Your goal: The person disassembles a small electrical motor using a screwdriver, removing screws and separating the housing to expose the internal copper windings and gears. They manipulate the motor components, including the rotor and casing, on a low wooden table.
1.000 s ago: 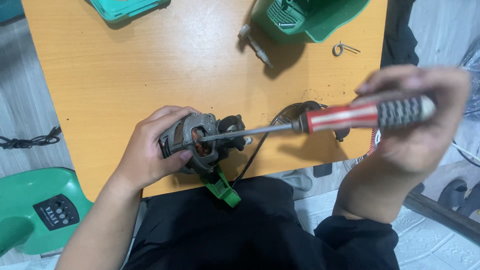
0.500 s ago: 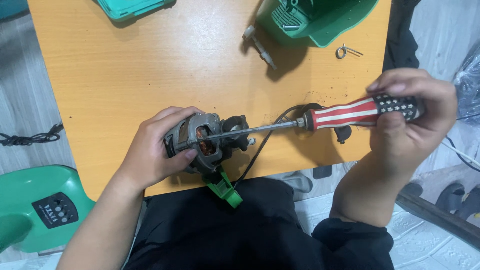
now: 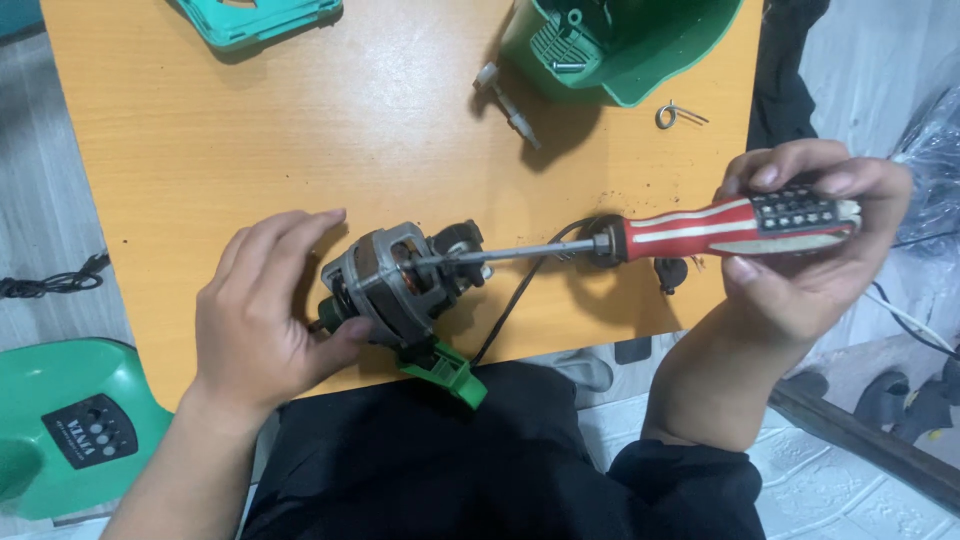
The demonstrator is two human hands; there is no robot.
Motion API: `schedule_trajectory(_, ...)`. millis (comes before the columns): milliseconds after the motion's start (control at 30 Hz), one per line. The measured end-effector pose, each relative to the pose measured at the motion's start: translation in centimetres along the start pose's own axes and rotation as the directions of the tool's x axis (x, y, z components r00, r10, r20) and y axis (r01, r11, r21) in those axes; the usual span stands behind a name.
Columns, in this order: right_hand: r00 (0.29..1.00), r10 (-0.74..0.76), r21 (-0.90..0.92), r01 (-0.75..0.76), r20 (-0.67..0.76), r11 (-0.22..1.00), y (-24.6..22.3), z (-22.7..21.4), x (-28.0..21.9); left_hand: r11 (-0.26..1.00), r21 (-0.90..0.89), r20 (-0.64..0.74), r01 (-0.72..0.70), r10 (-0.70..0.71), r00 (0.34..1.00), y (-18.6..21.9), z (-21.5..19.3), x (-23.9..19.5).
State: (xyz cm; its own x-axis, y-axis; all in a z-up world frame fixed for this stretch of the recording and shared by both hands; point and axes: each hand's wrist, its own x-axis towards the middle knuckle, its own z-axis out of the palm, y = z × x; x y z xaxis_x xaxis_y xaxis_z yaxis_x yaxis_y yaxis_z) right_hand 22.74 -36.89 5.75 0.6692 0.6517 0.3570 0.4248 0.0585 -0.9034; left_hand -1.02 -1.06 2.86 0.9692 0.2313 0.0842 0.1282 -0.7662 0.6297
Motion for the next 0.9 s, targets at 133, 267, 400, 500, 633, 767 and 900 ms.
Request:
schedule_trajectory(133, 0.998, 0.055, 0.034, -0.054, -0.034, 0.998, -0.1, 0.9, -0.2, 0.994, -0.097, -0.045, -0.053, 0.048, 0.998, 0.4, 0.4, -0.8)
schedule_trajectory(267, 0.998, 0.044, 0.108, -0.04, -0.039, 0.993, 0.9, 1.2, 0.1, 0.991, -0.074, -0.2, -0.115, 0.098, 0.975, 0.2, 0.8, -2.2)
schedule_trajectory(400, 0.986, 0.084, 0.234, -0.048, -0.146, 0.971, 1.6, 2.6, 0.2, 0.977, -0.045, -0.306, -0.207, 0.184, 0.934, 0.3, 0.5, -2.7)
schedule_trajectory(500, 0.97, 0.148, 0.33, -0.078, -0.193, 0.941, 2.3, 3.1, 0.1, 0.952, -0.122, -0.303, -0.281, 0.234, 0.924, 1.9, -0.9, -2.9)
schedule_trajectory(633, 0.967, 0.185, 0.348, -0.115, -0.174, 0.931, 3.7, 3.6, -0.3, 0.345, -0.926, 0.314, 0.152, 0.484, 0.817, 5.8, -3.8, -1.5)
schedule_trajectory(767, 0.969, 0.19, 0.335, -0.128, -0.159, 0.933, 4.3, 4.3, 0.0, 0.176, -0.908, 0.389, 0.38, 0.69, 0.61, 7.2, -4.0, -1.3)
schedule_trajectory(900, 0.967, 0.19, 0.299, -0.134, -0.169, 0.945, 4.5, 4.6, 0.5, 0.216, -0.95, 0.311, 0.226, 0.711, 0.631, 8.3, -3.3, -0.7)
